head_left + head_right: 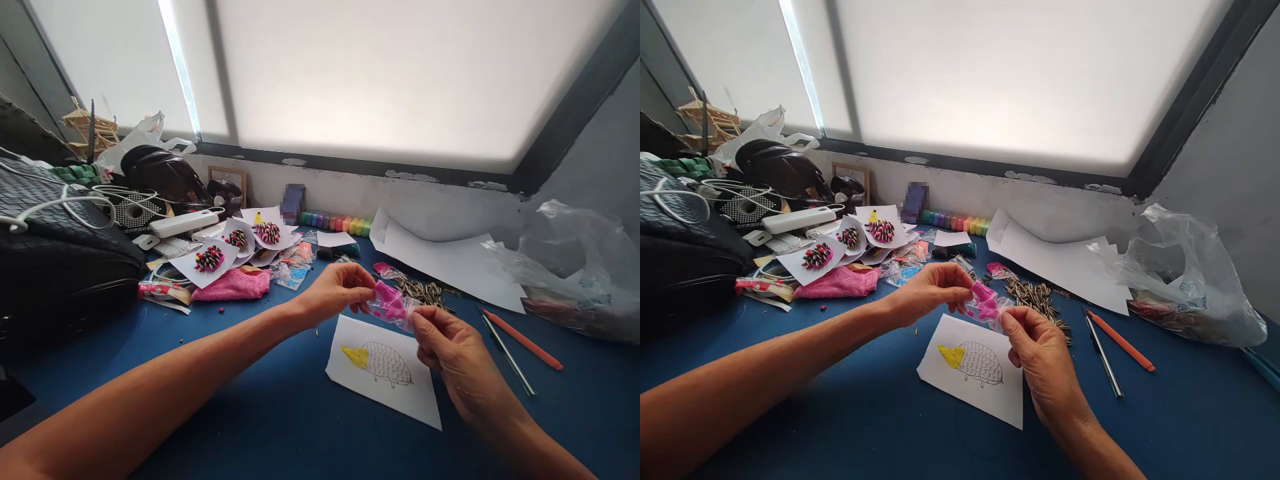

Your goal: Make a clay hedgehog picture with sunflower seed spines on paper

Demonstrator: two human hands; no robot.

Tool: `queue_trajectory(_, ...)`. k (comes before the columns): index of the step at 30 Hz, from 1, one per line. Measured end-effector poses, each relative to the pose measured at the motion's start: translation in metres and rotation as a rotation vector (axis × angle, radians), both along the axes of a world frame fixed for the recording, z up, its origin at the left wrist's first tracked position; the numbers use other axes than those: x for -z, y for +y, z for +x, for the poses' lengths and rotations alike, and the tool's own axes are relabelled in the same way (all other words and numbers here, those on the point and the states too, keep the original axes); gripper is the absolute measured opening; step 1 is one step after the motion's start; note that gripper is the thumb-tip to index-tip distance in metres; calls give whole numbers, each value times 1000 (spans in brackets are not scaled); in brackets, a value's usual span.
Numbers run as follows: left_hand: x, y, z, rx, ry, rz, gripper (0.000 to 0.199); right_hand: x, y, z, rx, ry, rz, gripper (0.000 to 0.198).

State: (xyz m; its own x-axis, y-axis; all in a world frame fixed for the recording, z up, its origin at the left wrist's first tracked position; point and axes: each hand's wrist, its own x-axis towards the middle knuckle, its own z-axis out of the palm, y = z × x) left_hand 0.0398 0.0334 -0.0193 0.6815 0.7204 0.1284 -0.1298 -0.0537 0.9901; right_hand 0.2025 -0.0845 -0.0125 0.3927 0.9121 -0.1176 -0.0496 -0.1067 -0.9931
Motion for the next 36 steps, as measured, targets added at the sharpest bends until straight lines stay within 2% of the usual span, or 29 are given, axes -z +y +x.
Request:
queue_trajectory(7, 0, -5, 2, 49, 4, -24, 8, 6, -1, 3, 2, -31, -26, 54)
queue_trajectory(12, 2, -10, 5, 77, 11, -30, 10, 9, 1, 3, -59, -62, -45, 54)
queue_trajectory(20, 0, -8, 2, 65, 40, 3, 14, 12, 2, 5, -60, -114, 31, 51)
queue_trajectory(24, -3, -10, 1, 170, 93, -24, 27, 10, 1, 4, -57, -138, 55, 49)
queue_trajectory(27, -3, -11, 2, 250, 125, -37, 21, 8, 0, 3, -77, -144, 57, 47)
queue_trajectory(31, 1, -11, 3, 264, 102, -31, 16, 4, -2, 2, -150, -155, 29, 47)
queue_trajectory(36, 3, -6, 0, 307, 108, -55, 33, 1, -3, 2, -118, -155, 21, 48)
